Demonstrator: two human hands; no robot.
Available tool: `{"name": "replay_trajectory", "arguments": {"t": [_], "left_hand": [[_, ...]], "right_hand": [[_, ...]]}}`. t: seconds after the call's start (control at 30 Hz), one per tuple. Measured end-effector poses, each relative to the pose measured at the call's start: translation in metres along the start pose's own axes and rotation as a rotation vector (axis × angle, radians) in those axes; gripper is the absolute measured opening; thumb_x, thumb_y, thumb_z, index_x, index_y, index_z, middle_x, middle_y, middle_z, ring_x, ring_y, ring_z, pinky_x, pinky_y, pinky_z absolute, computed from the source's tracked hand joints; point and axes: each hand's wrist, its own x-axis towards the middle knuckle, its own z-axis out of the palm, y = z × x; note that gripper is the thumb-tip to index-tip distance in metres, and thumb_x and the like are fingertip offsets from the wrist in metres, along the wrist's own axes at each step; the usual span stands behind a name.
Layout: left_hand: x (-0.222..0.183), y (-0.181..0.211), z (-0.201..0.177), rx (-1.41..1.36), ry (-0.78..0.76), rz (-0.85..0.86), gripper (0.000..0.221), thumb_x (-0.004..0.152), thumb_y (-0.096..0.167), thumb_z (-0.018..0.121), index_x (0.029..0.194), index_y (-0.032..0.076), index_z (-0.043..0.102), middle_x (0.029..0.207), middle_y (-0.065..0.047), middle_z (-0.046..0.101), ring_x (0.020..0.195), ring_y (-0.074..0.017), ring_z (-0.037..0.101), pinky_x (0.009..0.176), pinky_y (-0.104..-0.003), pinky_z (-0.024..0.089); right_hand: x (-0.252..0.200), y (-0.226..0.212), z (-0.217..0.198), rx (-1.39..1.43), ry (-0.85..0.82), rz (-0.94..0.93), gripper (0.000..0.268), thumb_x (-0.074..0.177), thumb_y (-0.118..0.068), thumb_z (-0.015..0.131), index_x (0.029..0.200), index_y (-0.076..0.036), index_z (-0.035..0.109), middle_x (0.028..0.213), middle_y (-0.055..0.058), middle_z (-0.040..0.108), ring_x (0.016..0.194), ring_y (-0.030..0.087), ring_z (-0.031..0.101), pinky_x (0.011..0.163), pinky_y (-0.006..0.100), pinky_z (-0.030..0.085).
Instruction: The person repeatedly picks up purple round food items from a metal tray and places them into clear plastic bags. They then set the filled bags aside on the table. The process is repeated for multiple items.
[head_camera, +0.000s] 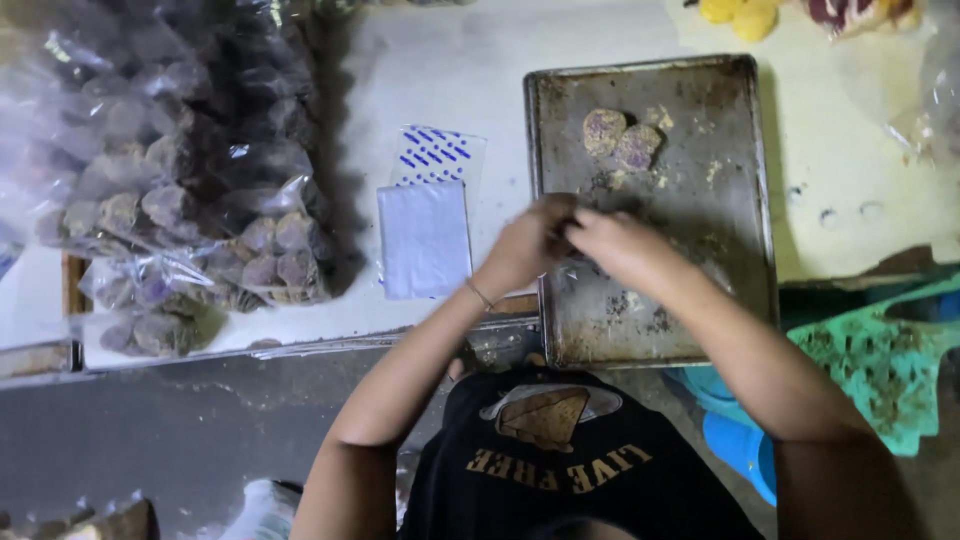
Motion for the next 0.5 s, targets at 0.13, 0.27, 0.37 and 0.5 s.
{"name": "replay_trajectory", "arguments": {"t": [0.13,0.27,0.37,0.5], "left_hand": [[-0.02,0.078,0.0,0.269,0.052,0.04,0.056,0.083,0.006,0.066,0.139,0.007,0.057,0.118,-0.025,0.071,0.098,-0.0441,0.072,0.087,-0.055,0.059],[-0.024,0.055,-0.054,0.096,0.209,-0.155,0.051,0.084,0.005,0.069,0.134,0.011,0.064,0.125,-0.015,0.071,0.104,-0.0409,0.072,0.092,-0.054,0.056],[-0.033,0.039,-0.077,-0.062,0.227,-0.12,0.056,0.084,0.003,0.059,0.14,0.007,0.06,0.134,-0.019,0.064,0.117,-0.0416,0.066,0.099,-0.049,0.052],[-0.039,0.037,-0.084,-0.07,0.193,-0.117,0.056,0.083,0.001,0.057,0.139,0.003,0.059,0.136,-0.024,0.061,0.099,-0.0407,0.071,0.091,-0.05,0.055]], "right_hand": [[0.018,0.019,-0.008,0.042,0.168,-0.053,0.042,0.085,-0.002,0.073,0.126,-0.011,0.068,0.118,0.015,0.065,0.111,0.038,0.066,0.093,0.046,0.055],[0.043,0.05,-0.026,0.074,0.304,-0.097,0.037,0.088,-0.007,0.074,0.125,-0.012,0.071,0.11,0.012,0.068,0.104,0.036,0.068,0.09,0.044,0.055],[0.061,0.089,-0.009,0.122,0.437,-0.14,0.033,0.091,-0.012,0.075,0.124,-0.013,0.073,0.102,0.008,0.07,0.098,0.034,0.07,0.087,0.042,0.055],[0.074,0.102,0.008,-0.255,0.05,0.328,0.072,0.074,-0.024,0.081,0.142,-0.033,0.058,0.145,0.018,0.047,0.114,0.049,0.064,0.082,0.06,0.059]]}}
